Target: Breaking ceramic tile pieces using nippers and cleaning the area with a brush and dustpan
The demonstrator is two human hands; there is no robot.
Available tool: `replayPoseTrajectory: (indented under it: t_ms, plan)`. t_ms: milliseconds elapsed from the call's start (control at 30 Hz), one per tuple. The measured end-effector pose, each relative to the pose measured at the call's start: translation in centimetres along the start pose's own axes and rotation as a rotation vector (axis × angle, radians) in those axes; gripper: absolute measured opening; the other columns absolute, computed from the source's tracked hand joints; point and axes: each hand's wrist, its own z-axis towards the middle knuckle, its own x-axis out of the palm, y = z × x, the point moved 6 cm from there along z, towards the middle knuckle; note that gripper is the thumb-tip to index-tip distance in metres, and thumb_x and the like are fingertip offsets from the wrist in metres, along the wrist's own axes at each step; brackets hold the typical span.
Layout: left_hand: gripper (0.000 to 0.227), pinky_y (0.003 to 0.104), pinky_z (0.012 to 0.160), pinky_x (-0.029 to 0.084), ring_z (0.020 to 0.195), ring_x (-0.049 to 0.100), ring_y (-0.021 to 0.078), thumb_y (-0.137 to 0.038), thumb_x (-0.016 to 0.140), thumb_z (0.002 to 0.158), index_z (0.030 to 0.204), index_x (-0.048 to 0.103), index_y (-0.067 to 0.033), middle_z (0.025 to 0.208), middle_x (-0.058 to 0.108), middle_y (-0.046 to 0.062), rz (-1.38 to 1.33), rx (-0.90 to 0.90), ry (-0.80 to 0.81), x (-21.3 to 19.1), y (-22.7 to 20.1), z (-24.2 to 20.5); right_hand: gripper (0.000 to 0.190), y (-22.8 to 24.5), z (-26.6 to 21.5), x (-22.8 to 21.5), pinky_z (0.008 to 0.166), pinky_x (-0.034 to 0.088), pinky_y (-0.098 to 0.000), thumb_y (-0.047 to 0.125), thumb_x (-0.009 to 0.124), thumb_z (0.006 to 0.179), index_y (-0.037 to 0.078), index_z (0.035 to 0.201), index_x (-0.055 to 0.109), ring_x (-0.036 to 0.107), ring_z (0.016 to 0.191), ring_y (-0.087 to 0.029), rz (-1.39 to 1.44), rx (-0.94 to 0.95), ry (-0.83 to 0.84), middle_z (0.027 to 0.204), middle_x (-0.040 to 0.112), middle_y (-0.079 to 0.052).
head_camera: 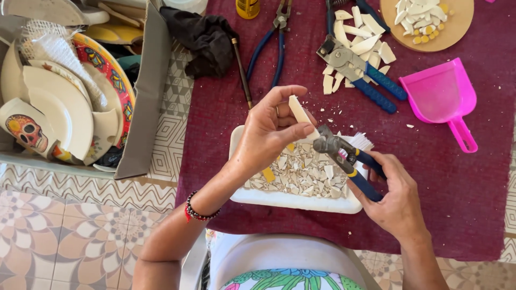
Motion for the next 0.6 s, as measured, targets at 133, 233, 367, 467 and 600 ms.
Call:
replayPoseTrajectory:
  t_ms: [133,233,367,467,600]
  plan:
    - [0.050,0.025,0.082,0.061,0.088,0.070,0.0124,0.003,0.073,0.092,0.136,0.050,-0.0029,0.097,0.073,0.011,0.124,0.021,0.039,0.3,-1.1,-0.1,0.056,-0.2,-0.1,0.2,0.081,0.056,-0.0358,0.018,0.081,0.083,-0.004,0.128,0.057,0.064,0.092,-0.027,-0.024,-0.018,0.010,0.113,0.064,-0.017]
    - [0.045,0.026,0.085,0.061,0.088,0.070,0.0119,0.002,0.072,0.094,0.133,0.050,-0.0046,0.097,0.072,0.008,0.292,0.053,0.068,0.7,-2.1,-0.2,0.052,-0.3,-0.2,0.3,0.081,0.053,-0.0370,0.018,0.080,0.085,-0.004,0.126,0.058,0.060,0.078,-0.023,-0.037,-0.030,0.027,0.106,0.062,-0.014]
    - [0.046,0.025,0.083,0.059,0.086,0.068,0.0102,0.003,0.071,0.095,0.134,0.050,-0.0056,0.094,0.070,0.006,0.341,0.085,0.097,0.7,-2.3,-0.4,0.043,-0.5,-0.4,0.8,0.079,0.052,-0.0351,0.017,0.079,0.085,-0.002,0.121,0.062,0.061,0.076,-0.021,0.001,-0.025,0.053,0.094,0.063,-0.010]
    - [0.045,0.025,0.083,0.058,0.085,0.067,0.0100,0.003,0.070,0.096,0.135,0.051,-0.0047,0.092,0.069,0.006,0.292,0.073,0.131,0.5,-2.0,-0.2,0.036,-0.9,-0.7,1.1,0.077,0.054,-0.0340,0.017,0.081,0.085,-0.001,0.112,0.066,0.066,0.079,-0.021,0.005,-0.037,0.036,0.092,0.067,-0.010]
    - [0.047,0.029,0.077,0.065,0.086,0.072,0.0161,0.001,0.079,0.087,0.128,0.056,-0.0006,0.094,0.073,0.012,-0.053,-0.083,0.062,-0.7,0.7,0.1,0.036,-0.3,-0.8,0.9,0.077,0.055,-0.0337,0.017,0.081,0.086,-0.002,0.113,0.068,0.067,0.078,-0.021,-0.012,-0.045,0.030,0.092,0.069,-0.010]
